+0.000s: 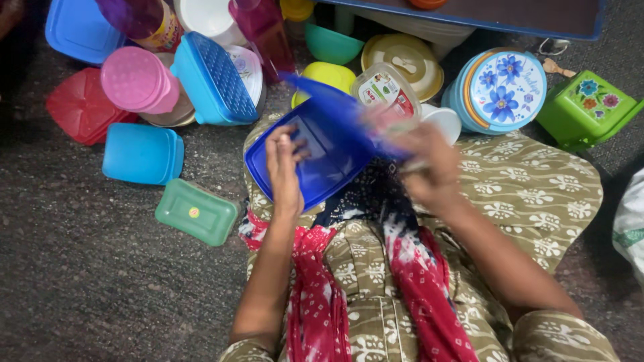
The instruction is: The person sits on the floor and wipes various plastic containers and lids with a cloth. They handle bowls, rectangular containers, and a water bottle, wiping each item individually and stacking them on a nearby table.
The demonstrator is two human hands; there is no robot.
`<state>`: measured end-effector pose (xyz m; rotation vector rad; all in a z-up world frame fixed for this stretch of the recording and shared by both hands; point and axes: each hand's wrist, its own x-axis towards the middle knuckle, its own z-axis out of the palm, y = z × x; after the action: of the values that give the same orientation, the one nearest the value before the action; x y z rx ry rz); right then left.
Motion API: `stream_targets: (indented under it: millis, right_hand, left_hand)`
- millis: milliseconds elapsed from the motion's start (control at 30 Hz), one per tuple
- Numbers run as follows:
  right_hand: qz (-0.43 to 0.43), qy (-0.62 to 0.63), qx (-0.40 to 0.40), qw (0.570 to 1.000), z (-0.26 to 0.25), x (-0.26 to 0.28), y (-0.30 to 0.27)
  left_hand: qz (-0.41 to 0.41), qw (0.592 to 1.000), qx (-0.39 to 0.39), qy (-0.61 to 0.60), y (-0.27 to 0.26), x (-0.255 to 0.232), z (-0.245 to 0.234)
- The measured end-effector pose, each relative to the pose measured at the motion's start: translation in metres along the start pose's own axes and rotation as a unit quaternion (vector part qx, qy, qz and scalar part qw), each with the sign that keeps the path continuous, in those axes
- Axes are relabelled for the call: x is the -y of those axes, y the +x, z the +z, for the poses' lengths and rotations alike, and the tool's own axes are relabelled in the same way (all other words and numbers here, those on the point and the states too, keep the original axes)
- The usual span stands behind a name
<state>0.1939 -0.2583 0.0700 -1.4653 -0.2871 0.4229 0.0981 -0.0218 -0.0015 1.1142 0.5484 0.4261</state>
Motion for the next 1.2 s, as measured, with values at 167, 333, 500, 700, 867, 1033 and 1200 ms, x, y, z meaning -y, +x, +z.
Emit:
stream_targets:
  millis: [167, 333, 500, 700, 867, 1033, 1200]
  right_hand:
    - [0.075, 0.041, -0.092, 0.992, -0.049, 0.041, 0.022]
    - [0.107, 0.147, -0.121, 0.976, -0.081, 0.01, 0.042]
    - [-0.077, -0.041, -0.277, 0.957, -0.091, 0.013, 0.065]
    - [-0.322, -0.42, -0.08, 0.845, -0.07, 0.032, 0.08]
    - [-0.39, -0.368, 0.09, 0.839, -0.085, 0.034, 0.08]
    - [-0.283, -0.377, -0.068, 0.879, -0.165, 0.045, 0.11]
    - [-0.256, -0.338, -0.24, 0.873, -0.191, 0.049, 0.121]
  left_hand:
    - [0.04, 0.991, 0.125, 0.021, -0.008, -0.01, 0.021]
    - [-0.126, 0.985, 0.108, -0.05, -0.016, -0.011, 0.052]
    - [-0.067, 0.99, 0.122, -0.02, -0.007, -0.015, 0.095]
    - [0.013, 0.993, 0.113, 0.02, 0.016, 0.007, 0.16]
    - [-0.006, 0.997, 0.064, -0.031, 0.025, 0.017, 0.192]
    - [-0.058, 0.996, 0.073, -0.013, 0.023, 0.005, 0.212]
    - [-0.105, 0.977, 0.167, 0.077, 0.017, 0.014, 0.237]
